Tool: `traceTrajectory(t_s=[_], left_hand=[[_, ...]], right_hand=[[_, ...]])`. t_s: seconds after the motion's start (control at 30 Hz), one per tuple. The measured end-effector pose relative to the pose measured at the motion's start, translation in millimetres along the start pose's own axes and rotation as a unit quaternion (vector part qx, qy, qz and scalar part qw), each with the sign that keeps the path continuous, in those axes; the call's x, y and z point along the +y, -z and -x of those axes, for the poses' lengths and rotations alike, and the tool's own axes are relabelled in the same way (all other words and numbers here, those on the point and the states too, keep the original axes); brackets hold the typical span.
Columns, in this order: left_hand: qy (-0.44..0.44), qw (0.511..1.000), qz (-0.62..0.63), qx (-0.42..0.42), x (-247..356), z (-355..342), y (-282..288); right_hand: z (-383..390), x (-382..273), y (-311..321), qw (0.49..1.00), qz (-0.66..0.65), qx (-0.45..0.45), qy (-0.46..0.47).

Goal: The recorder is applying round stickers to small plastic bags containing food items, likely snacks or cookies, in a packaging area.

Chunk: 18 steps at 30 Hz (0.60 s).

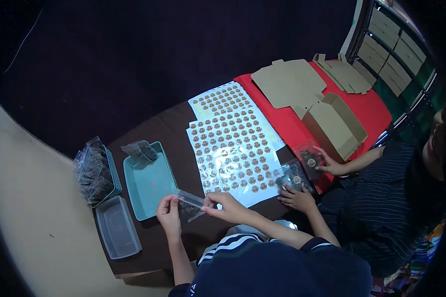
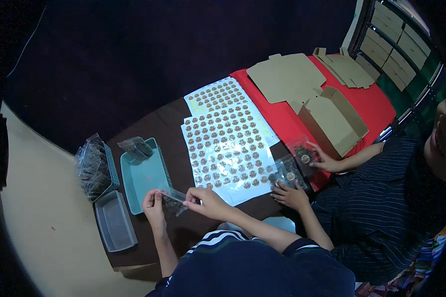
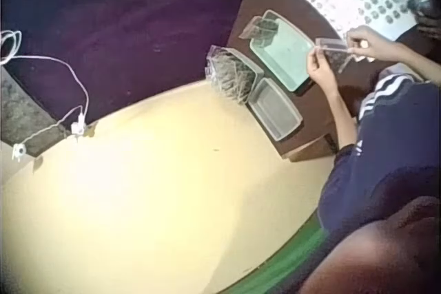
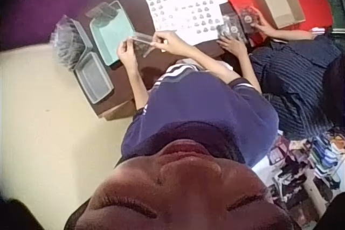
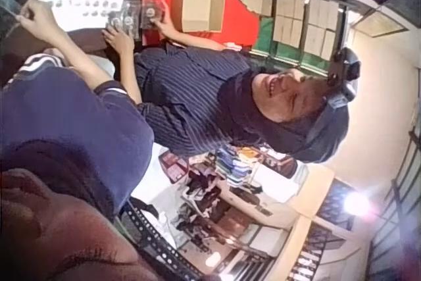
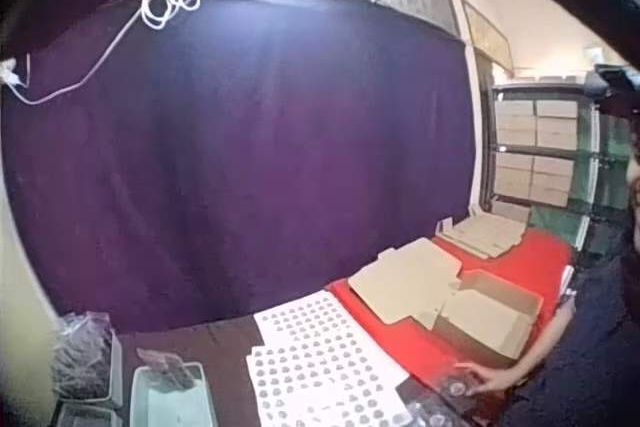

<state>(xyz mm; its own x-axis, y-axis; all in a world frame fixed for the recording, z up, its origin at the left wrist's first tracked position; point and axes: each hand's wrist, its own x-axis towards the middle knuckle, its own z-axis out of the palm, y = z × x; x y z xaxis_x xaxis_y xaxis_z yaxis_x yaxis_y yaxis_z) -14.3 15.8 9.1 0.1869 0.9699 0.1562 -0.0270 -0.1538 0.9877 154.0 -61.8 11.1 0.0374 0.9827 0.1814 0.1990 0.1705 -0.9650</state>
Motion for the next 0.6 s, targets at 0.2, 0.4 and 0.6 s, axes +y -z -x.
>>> traceTrajectory(t_s=[0.2,0.4,0.6], left_hand=[[0.000,0.994,0.092,0.054,-6.0,-6.9,24.6],[0.074,0.935,0.347,0.026,-5.8,0.4,17.6],[0.180,0.697,0.680,-0.137,-41.4,17.5,-22.5]], right_hand=[[8.7,18.8,0.4,0.998,-0.039,-0.042,-0.020],[20.5,42.9,7.9,0.983,-0.129,-0.053,-0.117],[16.2,27.4,-6.0,0.953,-0.176,-0.211,-0.130]])
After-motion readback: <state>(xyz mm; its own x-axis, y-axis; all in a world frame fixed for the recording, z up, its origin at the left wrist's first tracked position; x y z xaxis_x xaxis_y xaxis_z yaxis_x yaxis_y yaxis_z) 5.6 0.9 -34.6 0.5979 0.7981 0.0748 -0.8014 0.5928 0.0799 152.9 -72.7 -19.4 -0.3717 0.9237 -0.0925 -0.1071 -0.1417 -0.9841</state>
